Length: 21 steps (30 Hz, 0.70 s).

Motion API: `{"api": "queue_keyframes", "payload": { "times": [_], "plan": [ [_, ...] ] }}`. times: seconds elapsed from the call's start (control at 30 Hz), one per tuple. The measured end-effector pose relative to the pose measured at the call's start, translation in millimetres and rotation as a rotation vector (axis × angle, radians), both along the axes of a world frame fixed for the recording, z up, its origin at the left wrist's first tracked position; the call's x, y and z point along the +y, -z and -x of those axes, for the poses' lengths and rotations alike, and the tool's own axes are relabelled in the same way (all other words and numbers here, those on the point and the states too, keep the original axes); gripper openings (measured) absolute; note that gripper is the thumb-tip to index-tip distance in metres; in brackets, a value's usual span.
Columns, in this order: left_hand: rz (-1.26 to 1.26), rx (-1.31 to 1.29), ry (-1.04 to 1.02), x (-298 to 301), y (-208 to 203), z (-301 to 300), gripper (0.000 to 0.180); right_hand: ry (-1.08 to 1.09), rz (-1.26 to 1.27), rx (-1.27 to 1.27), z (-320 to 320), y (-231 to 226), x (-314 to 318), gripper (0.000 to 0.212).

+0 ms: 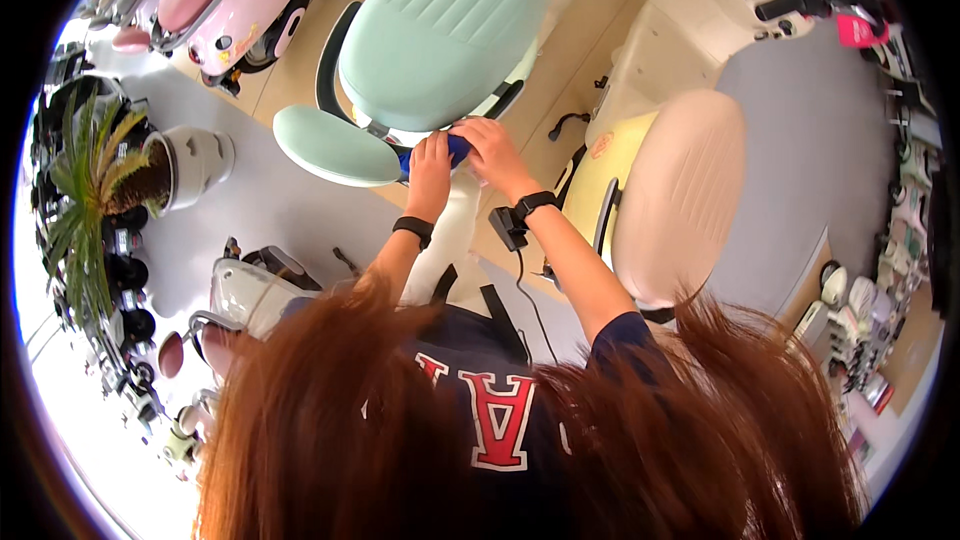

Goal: The person wipes the seats and handlebars of multiple scooters using a blue cloth, moving from one scooter to another in a showroom.

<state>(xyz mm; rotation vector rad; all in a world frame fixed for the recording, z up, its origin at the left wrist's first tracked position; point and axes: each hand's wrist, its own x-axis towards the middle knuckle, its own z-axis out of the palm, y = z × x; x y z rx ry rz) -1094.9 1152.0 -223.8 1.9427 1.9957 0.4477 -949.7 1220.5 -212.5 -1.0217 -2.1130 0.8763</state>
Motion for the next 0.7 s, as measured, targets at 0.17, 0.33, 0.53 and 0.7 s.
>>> {"api": "queue_keyframes", "payload": {
  "times": [0.17,0.33,0.53,0.7],
  "plan": [
    [-0.058,0.1,0.045,6,16,-29,0.058,-0.197,0.049,0.058,-44,8,27,0.045],
    [-0.06,0.171,0.033,50,22,-65,0.06,-0.18,-0.001,-0.045,-66,8,75,0.043],
    [0.06,0.109,0.08,65,17,-73,0.063,-0.159,0.004,-0.14,-74,11,92,0.033],
    [-0.032,0.054,0.25,46,2,-35,0.055,0.105,0.018,-0.192,-48,1,35,0.034]
  ]
}}
